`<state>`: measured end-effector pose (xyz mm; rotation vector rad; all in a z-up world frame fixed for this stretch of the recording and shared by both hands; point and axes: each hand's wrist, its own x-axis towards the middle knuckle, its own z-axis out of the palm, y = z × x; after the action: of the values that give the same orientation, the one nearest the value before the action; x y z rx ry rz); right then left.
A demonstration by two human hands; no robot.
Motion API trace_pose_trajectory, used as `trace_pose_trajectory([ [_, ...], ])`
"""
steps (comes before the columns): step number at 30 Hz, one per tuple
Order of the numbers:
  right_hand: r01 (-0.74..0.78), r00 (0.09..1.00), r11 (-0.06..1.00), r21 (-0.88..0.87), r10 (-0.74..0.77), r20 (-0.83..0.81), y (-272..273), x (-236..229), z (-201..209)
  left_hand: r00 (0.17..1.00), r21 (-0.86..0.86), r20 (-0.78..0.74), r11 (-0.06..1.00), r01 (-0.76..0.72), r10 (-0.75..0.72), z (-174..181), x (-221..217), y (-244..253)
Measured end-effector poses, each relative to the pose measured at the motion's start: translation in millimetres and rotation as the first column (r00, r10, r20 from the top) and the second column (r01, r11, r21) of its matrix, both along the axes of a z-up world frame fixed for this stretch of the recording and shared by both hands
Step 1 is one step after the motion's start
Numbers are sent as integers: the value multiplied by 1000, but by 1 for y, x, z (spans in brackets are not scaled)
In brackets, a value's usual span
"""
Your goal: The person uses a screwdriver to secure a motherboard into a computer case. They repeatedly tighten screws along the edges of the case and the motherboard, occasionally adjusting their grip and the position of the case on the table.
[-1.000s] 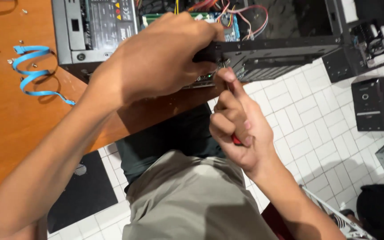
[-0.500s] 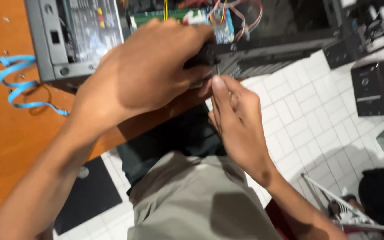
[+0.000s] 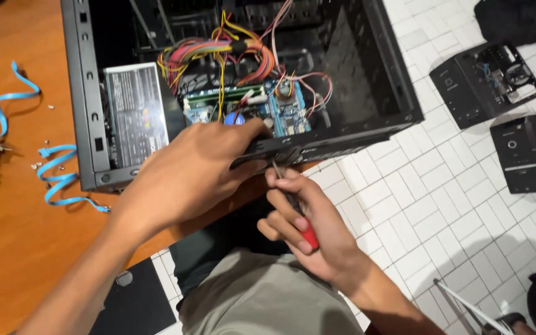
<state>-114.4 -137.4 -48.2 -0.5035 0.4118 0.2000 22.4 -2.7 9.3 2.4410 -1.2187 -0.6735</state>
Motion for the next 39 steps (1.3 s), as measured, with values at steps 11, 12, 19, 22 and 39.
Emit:
trace_pose_trajectory([
  [11,-6,990,1000,-16,4,-138,16,1,-2,997,-44,7,996,77,-77,-5,5,-5],
  [12,-2,992,1000,-18,0,-130,5,-1,-17,997,-45,15,996,81,-80,-5,8,-5],
  [19,-190,981,897,399,185,51,-19,-3,-19,987,-83,27,983,163,-161,-11,10,-3],
  [22,-26,997,1000,-7,25,-69,-10,-8,-30,982,-81,79,981,178,-172,-18,8,-2],
  [39,-62,955,571,-818,-204,-215,2,-24,-17,965,-196,169,952,233,-202,-46,17,-2],
])
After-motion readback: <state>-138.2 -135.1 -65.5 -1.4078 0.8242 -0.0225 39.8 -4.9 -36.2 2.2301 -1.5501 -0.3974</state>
